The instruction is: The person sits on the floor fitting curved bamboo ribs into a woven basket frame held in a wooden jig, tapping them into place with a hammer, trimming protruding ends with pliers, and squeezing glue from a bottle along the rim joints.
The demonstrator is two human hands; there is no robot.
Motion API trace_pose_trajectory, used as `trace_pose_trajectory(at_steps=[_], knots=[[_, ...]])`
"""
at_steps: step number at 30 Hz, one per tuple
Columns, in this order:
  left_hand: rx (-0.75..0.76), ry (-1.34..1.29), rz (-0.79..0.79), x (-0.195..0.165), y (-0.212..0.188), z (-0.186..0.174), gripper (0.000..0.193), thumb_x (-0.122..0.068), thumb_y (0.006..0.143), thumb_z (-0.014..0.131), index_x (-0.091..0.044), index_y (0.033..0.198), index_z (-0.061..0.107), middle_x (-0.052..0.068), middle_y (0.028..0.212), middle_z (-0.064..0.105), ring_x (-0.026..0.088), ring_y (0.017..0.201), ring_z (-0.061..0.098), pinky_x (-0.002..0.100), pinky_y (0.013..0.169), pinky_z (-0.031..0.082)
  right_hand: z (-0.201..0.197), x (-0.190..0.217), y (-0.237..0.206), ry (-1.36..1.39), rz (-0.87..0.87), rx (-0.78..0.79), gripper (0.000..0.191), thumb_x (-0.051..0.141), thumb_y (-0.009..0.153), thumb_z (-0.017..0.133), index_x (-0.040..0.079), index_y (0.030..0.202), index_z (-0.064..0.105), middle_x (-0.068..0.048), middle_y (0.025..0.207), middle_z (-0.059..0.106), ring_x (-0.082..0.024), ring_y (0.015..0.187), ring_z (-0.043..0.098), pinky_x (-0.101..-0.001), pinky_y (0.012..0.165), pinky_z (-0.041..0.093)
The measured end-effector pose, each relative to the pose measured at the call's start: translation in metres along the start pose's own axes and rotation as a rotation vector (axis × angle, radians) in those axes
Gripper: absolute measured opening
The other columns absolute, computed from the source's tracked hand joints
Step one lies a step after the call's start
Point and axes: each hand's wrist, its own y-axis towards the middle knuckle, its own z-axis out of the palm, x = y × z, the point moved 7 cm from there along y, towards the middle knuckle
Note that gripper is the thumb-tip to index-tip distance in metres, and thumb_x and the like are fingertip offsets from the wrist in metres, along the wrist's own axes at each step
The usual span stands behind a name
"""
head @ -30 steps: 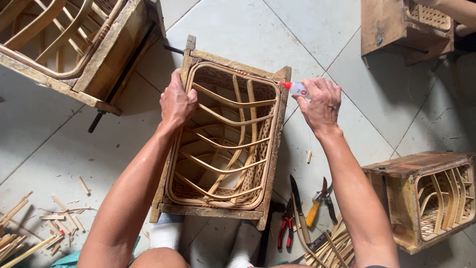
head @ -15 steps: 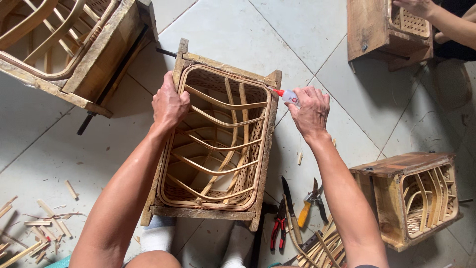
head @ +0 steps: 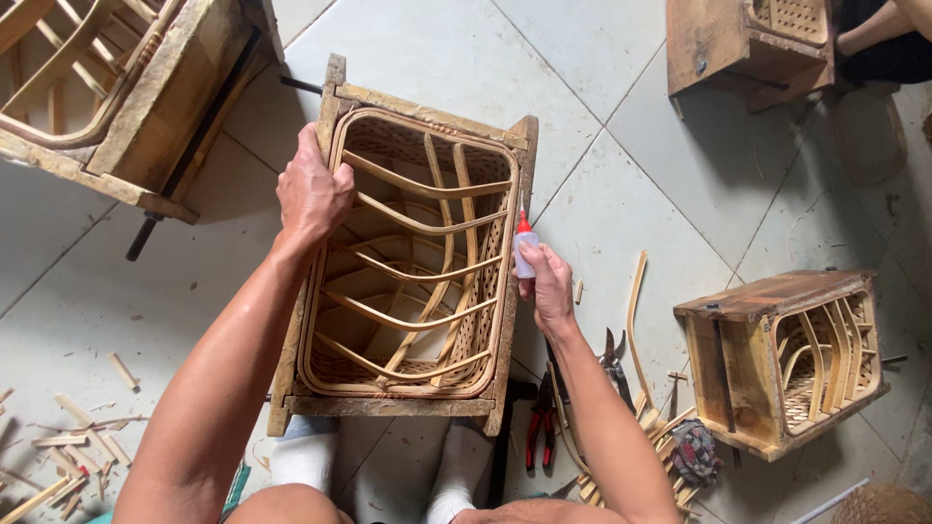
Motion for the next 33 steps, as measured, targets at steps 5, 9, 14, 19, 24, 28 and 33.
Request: trace_pose_trajectory(at_steps=[5,9,14,19,24,28,33], knots=[[-0.01,-0.01,0.048,-0.004,0.0,-0.003,0.046,-0.008,0.088,0.054,-0.004,0.133,0.045,0.022,0.09,0.073,0.039,0.082,0.073,0.055,0.09,0.055,0.006,0.01,0.003,0.041,0.047,0.016,0.045,0.047,0.088,0.07,0.002,0.095,0.068,-0.001,0.065,0.062,-0.005,0.044,0.051,-0.0197,0.04,0.04],[-0.027,-0.007,0.063,-0.007,-0.003,-0.007,0.046,-0.009,0.088,0.056,-0.005,0.132,0.045,0.022,0.092,0.073,0.042,0.086,0.071,0.056,0.09,0.053,0.01,0.017,0.002,0.089,0.075,0.027,0.045,0.047,0.088,0.07,0.002,0.096,0.07,-0.001,0.065,0.062,-0.006,0.044,0.052,-0.02,0.039,0.04],[-0.024,-0.003,0.047,-0.009,-0.004,-0.009,0.044,-0.011,0.089,0.057,-0.007,0.132,0.046,0.023,0.095,0.073,0.044,0.09,0.071,0.056,0.093,0.052,0.011,0.019,0.005,0.08,0.118,0.002,0.047,0.045,0.088,0.071,-0.001,0.095,0.069,-0.002,0.065,0.061,-0.007,0.043,0.051,-0.0204,0.038,0.039],[0.023,-0.016,-0.005,-0.006,-0.003,-0.005,0.043,-0.01,0.09,0.053,-0.006,0.132,0.045,0.022,0.095,0.074,0.043,0.09,0.073,0.054,0.097,0.053,0.009,0.019,0.004,0.024,0.104,-0.032,0.047,0.045,0.087,0.07,-0.001,0.095,0.069,-0.003,0.064,0.062,-0.006,0.044,0.051,-0.0198,0.038,0.04],[-0.023,0.0,0.052,-0.005,-0.001,-0.005,0.045,-0.011,0.089,0.058,-0.005,0.132,0.045,0.024,0.096,0.072,0.045,0.091,0.07,0.057,0.093,0.051,0.005,0.006,-0.018,-0.014,-0.008,-0.027,0.045,0.044,0.087,0.069,0.002,0.099,0.065,-0.004,0.078,0.068,-0.005,0.056,0.06,-0.0191,0.044,0.047],[-0.015,-0.017,0.053,-0.002,0.001,-0.003,0.044,-0.009,0.088,0.056,-0.006,0.131,0.045,0.023,0.097,0.072,0.043,0.09,0.071,0.057,0.092,0.052,0.0,-0.017,-0.035,0.035,0.02,-0.014,0.042,0.043,0.087,0.069,0.003,0.102,0.065,-0.005,0.081,0.067,-0.005,0.058,0.058,-0.0193,0.046,0.048],[0.031,-0.032,0.006,0.0,0.0,0.0,0.043,-0.007,0.089,0.051,-0.005,0.132,0.043,0.023,0.097,0.072,0.042,0.088,0.073,0.055,0.092,0.055,-0.006,-0.027,-0.037,-0.019,0.024,-0.014,0.042,0.044,0.089,0.068,0.003,0.098,0.067,-0.003,0.077,0.065,-0.004,0.058,0.058,-0.0185,0.046,0.046]])
